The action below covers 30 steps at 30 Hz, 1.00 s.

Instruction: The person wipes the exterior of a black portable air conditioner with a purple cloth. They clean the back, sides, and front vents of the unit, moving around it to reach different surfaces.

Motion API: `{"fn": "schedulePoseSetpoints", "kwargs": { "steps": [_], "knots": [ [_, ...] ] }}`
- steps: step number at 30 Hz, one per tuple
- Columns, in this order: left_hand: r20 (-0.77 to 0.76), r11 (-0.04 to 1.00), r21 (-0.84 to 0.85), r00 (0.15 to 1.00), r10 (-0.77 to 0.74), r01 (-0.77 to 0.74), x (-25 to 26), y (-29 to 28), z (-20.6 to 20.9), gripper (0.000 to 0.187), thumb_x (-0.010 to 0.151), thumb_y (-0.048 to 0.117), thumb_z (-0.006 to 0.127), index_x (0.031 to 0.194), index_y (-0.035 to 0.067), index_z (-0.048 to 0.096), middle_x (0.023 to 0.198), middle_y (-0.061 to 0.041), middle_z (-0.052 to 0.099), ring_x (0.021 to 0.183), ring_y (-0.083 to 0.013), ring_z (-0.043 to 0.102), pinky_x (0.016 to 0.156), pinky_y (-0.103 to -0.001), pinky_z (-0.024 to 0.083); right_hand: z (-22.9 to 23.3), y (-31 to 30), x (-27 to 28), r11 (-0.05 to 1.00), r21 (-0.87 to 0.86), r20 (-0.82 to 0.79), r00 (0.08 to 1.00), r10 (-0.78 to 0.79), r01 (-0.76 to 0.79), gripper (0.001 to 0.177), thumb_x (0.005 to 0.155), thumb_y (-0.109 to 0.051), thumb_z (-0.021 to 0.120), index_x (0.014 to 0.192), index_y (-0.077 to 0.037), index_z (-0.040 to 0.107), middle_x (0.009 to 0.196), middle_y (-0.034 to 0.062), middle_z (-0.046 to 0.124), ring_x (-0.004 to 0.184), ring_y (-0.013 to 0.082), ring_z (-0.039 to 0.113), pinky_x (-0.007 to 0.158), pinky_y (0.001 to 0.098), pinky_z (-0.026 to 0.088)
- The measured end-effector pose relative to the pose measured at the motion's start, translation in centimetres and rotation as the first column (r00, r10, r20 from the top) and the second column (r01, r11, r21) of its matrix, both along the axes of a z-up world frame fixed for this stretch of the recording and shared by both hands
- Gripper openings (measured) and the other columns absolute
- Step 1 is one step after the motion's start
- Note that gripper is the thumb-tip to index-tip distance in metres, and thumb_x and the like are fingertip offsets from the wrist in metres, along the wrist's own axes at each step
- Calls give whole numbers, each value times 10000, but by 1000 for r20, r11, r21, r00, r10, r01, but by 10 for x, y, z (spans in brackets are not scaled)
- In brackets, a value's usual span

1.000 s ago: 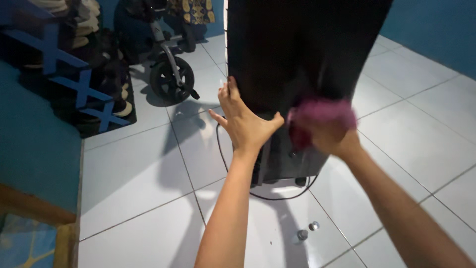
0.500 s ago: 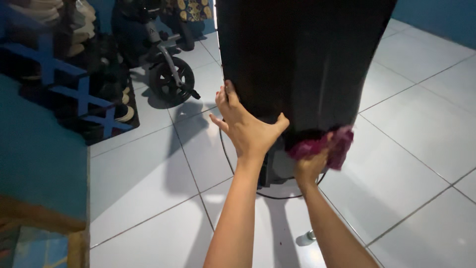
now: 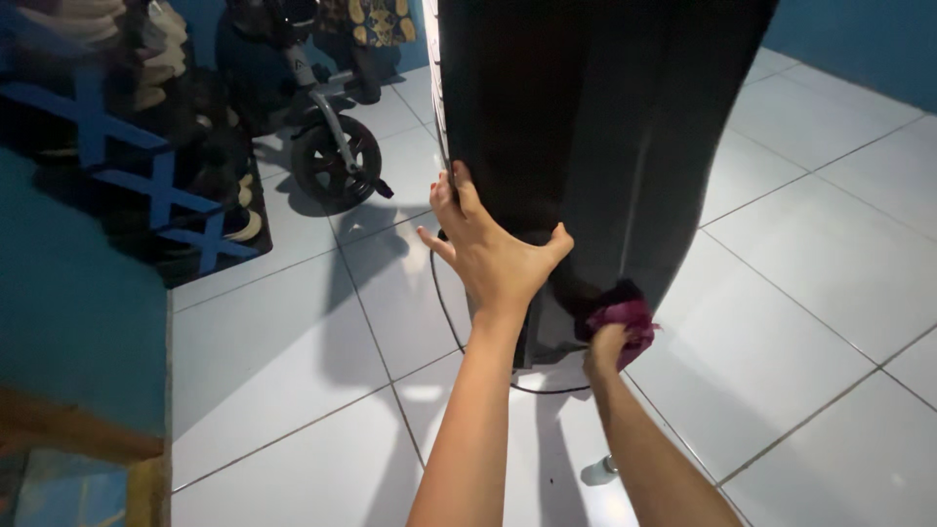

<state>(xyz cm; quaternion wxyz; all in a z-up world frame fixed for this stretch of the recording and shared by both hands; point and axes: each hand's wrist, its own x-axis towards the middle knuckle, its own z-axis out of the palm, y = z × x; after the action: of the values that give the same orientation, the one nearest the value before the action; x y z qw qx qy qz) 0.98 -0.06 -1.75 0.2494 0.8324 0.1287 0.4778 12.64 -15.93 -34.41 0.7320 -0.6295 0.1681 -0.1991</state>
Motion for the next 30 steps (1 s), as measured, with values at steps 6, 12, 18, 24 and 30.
{"fn": "schedulePoseSetpoints", "kwargs": {
  "steps": [6,12,18,24,30],
  "knots": [
    [26,1000,-19,999,24,-23,5,-10,0,1348,595,474,878,1593,122,44,1564,-271,233,1531,-432,170,1147,-810,121,166,-9,20,943,-318,327,945,9,102,762,1045,-66,453,1679,-54,30,1731,216,102,1611,392,141,1327,517,106],
    [49,998,-43,998,40,-38,1,-18,2,1346,582,463,895,1585,135,59,1567,-284,239,1522,-447,175,1137,-817,106,259,-14,37,763,-610,440,892,104,212,787,1032,-49,464,1668,-28,1,1753,192,22,1636,401,74,1314,577,27],
    [54,998,-21,997,61,-60,5,-20,-4,1349,595,468,884,1593,140,38,1569,-281,225,1527,-457,174,1141,-825,108,129,-22,48,829,-551,193,981,20,92,729,1008,-171,457,1634,-16,118,1723,177,-1,1568,357,171,1257,580,4],
    [39,999,-19,998,50,-49,4,-19,-4,1355,596,474,878,1591,141,21,1560,-295,222,1523,-463,169,1127,-819,130,23,-14,61,881,-417,146,973,-178,223,660,1107,-325,493,1603,44,263,1644,252,237,1496,419,267,1218,419,183],
    [42,998,-4,997,62,-62,5,-19,-5,1361,617,492,871,1601,137,1,1572,-292,191,1533,-467,155,1139,-819,137,-29,38,25,965,244,-126,990,-65,94,401,911,-297,583,1251,-94,517,1136,67,511,986,240,486,836,380,406]
  ]
}}
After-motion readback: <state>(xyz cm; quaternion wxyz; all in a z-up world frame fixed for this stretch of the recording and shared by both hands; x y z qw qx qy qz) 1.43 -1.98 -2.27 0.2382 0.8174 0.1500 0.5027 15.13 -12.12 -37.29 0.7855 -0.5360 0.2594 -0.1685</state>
